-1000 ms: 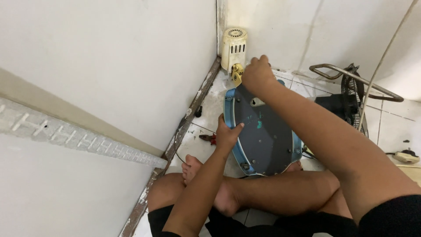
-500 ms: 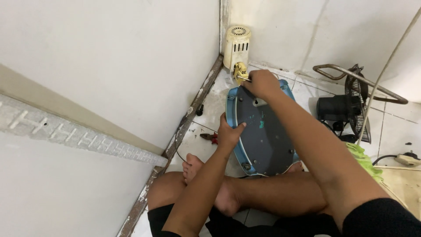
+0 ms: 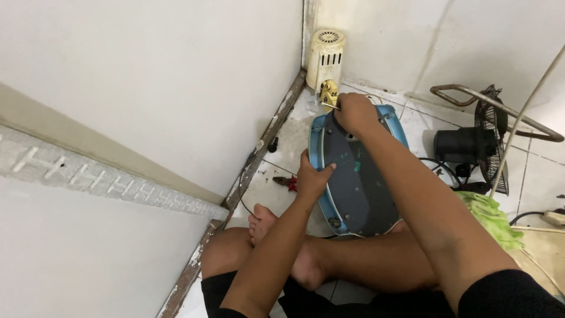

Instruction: The person sits on the floor and repairs a disassembled stand fan, using a screwdriver to unscrew the fan's rear base cover and work on the motor housing, holding the fan steady with the other hand. Pliers and a cloth lie nearby on the tiled floor.

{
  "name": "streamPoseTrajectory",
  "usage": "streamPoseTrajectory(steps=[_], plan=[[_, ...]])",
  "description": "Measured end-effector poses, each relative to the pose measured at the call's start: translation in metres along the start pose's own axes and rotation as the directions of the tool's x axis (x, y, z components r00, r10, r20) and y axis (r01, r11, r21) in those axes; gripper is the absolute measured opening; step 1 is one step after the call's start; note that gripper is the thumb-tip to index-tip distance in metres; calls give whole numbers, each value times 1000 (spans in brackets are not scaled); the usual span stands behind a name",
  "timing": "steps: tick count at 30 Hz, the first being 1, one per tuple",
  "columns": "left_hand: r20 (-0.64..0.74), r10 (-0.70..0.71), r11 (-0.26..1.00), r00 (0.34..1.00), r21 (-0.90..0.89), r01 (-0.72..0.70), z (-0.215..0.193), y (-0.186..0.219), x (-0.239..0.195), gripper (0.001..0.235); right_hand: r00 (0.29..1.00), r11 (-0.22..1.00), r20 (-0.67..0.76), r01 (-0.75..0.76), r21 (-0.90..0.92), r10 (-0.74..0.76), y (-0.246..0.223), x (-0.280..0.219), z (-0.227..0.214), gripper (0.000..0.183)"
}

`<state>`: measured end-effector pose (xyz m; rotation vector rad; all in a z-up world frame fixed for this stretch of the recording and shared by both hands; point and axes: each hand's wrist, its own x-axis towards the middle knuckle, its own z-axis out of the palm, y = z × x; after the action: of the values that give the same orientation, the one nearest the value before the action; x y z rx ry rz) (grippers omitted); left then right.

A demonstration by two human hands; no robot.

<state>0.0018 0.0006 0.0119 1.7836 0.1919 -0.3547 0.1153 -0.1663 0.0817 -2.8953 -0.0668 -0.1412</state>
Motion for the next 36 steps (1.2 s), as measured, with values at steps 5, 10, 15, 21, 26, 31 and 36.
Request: streamPoseTrajectory(steps=[5, 10, 15, 21, 26, 31, 36], plan=[[1, 13, 1000, 1000, -21, -13, 0, -3, 2, 93, 999, 979, -37, -13, 201, 21, 1, -2, -4, 25], [-19, 19, 1000, 1000, 10, -19, 0, -2, 0, 94, 962, 821, -106, -155, 549, 253, 51, -12, -1, 26], [-178, 207, 971, 962, 156, -181, -1, 16, -18, 97, 924, 657, 33, -296, 693, 381, 45, -90, -12, 35], [-94, 881, 448, 463, 475, -757, 18, -18, -24, 65, 912, 269, 305, -378, 886, 275, 5, -164, 11, 24], [-55, 925, 370, 377, 366, -854, 15, -16, -27, 38, 915, 67, 329, -353, 933, 233, 4, -177, 34, 27], [-104, 880, 466, 463, 376, -801, 8, -8, -36, 20, 911, -81, 354, -345, 935, 212, 3, -186, 34, 23], [-125, 706, 683, 698, 384, -622, -58, 8, -28, 19, 906, -23, 359, -363, 931, 223, 8, -189, 17, 29]])
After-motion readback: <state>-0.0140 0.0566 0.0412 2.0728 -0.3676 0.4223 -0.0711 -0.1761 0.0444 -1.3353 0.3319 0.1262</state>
